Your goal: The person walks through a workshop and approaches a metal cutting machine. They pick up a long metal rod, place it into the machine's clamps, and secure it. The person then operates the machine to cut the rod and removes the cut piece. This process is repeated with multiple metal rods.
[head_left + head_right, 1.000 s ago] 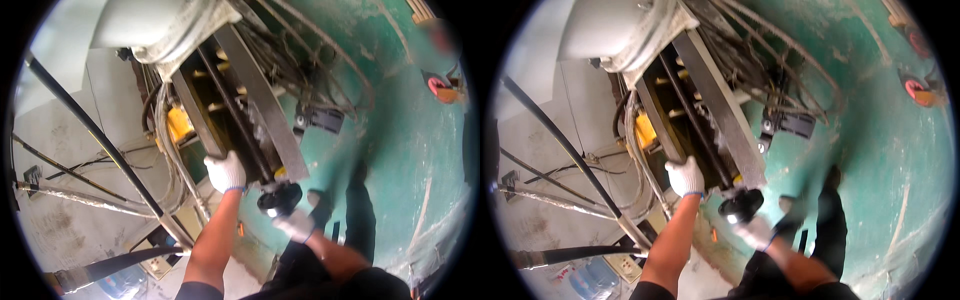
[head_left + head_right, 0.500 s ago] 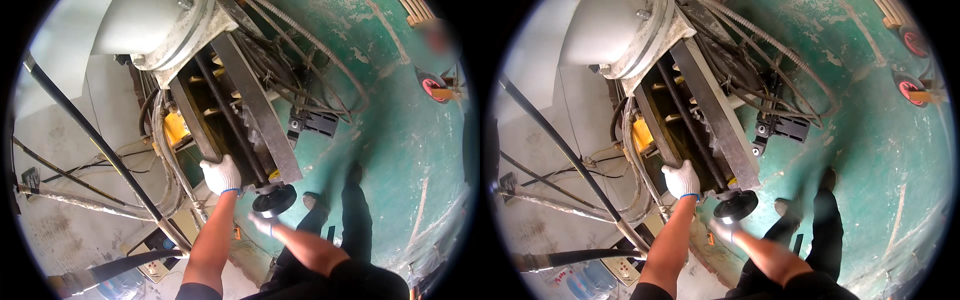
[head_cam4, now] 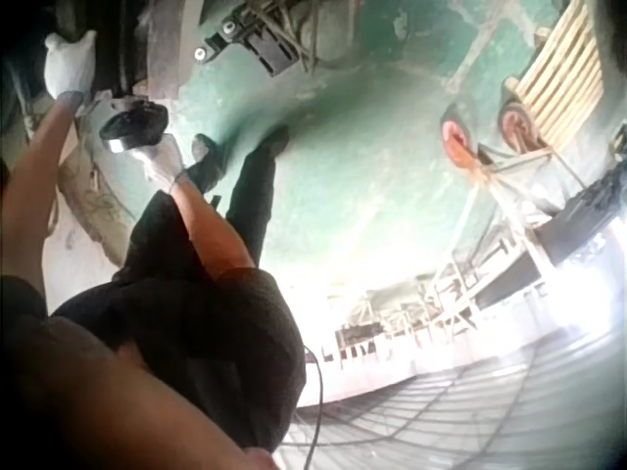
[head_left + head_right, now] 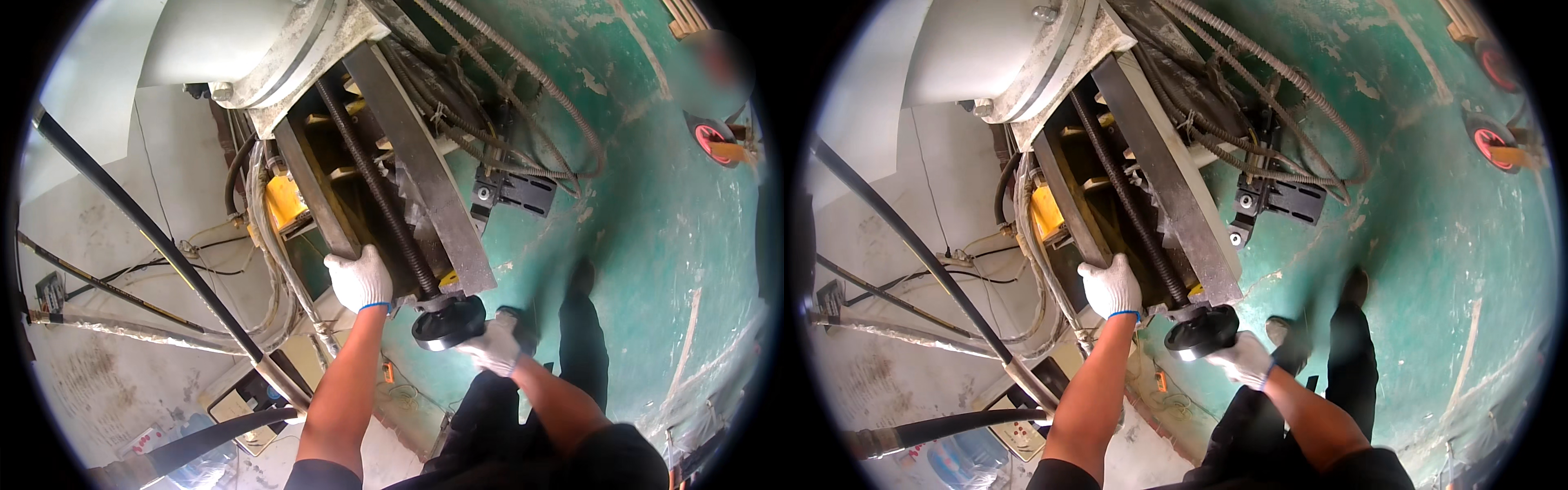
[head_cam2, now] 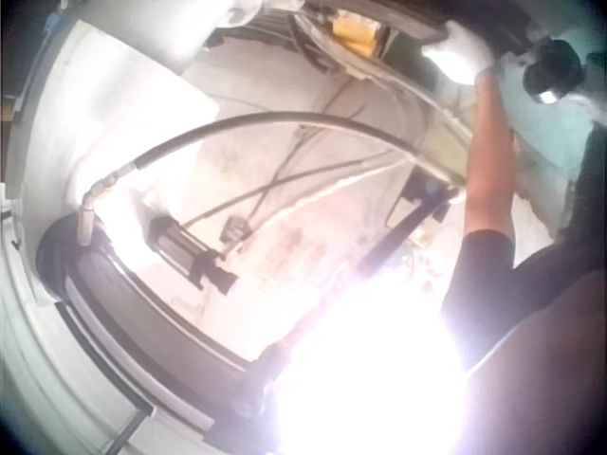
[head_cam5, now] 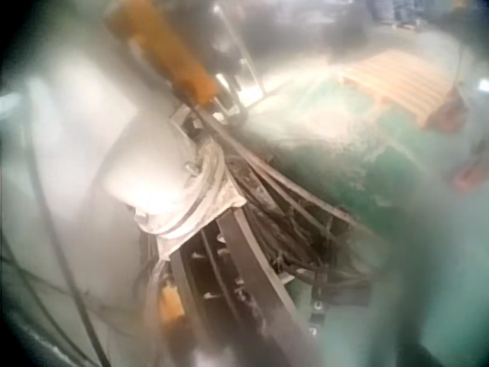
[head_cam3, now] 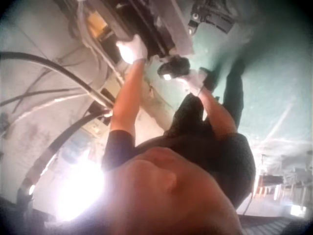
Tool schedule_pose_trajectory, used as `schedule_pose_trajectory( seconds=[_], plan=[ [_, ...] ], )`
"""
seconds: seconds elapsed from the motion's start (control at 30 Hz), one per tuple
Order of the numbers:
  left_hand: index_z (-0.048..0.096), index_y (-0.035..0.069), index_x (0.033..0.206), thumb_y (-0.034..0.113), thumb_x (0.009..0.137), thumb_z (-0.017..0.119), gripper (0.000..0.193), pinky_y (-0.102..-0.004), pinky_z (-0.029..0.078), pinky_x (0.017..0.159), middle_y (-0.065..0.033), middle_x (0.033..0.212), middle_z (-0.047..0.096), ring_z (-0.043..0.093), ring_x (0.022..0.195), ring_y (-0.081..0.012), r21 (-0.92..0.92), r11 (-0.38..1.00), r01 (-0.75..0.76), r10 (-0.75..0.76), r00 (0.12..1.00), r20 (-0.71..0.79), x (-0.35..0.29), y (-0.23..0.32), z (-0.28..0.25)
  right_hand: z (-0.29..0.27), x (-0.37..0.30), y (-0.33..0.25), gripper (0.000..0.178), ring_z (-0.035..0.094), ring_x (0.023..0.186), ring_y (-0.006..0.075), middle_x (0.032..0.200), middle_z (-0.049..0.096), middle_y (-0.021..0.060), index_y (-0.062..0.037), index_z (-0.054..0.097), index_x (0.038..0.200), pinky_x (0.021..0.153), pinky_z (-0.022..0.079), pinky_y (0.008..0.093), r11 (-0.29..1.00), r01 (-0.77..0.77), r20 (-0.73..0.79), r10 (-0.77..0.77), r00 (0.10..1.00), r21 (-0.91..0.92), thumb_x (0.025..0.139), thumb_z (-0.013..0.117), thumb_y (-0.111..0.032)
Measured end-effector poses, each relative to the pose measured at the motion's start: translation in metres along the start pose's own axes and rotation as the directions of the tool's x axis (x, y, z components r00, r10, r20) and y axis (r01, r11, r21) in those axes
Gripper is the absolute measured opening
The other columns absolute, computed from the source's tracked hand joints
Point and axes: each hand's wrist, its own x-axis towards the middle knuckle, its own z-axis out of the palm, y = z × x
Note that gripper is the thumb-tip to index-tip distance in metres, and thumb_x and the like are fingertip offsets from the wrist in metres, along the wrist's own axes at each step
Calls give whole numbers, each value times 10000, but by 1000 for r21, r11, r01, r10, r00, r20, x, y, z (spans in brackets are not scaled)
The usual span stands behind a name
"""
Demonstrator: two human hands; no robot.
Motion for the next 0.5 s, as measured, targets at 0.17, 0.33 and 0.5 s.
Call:
schedule_pose_trajectory(
  seconds=[0.17,0.33,0.5],
  plan=[
    [517,-19,1053,316,770,709,479,-529,534,830,-271,974,667,675,922,-465,23,999,-44,44,999,-28,4,-6,6,89,15,21,115,421,431,107,554,442,-23,-90,625,864,438,330,329,942,-122,115,90,989,311,897,735,-101],
    [523,-18,1028,296,766,718,453,-532,531,824,-265,958,670,674,905,-473,-36,999,-38,38,999,-15,4,-1,9,12,94,16,266,611,691,235,789,637,98,-94,658,927,619,494,361,676,256,-28,-378,925,-691,905,675,-358],
    [518,-48,1054,304,787,715,484,-519,535,824,-284,929,683,677,890,-476,32,999,-16,18,999,-49,6,-15,15,-26,15,-7,495,715,765,387,809,720,207,-61,757,896,685,555,482,386,23,-175,-471,865,-922,880,654,-544]
  ],
)
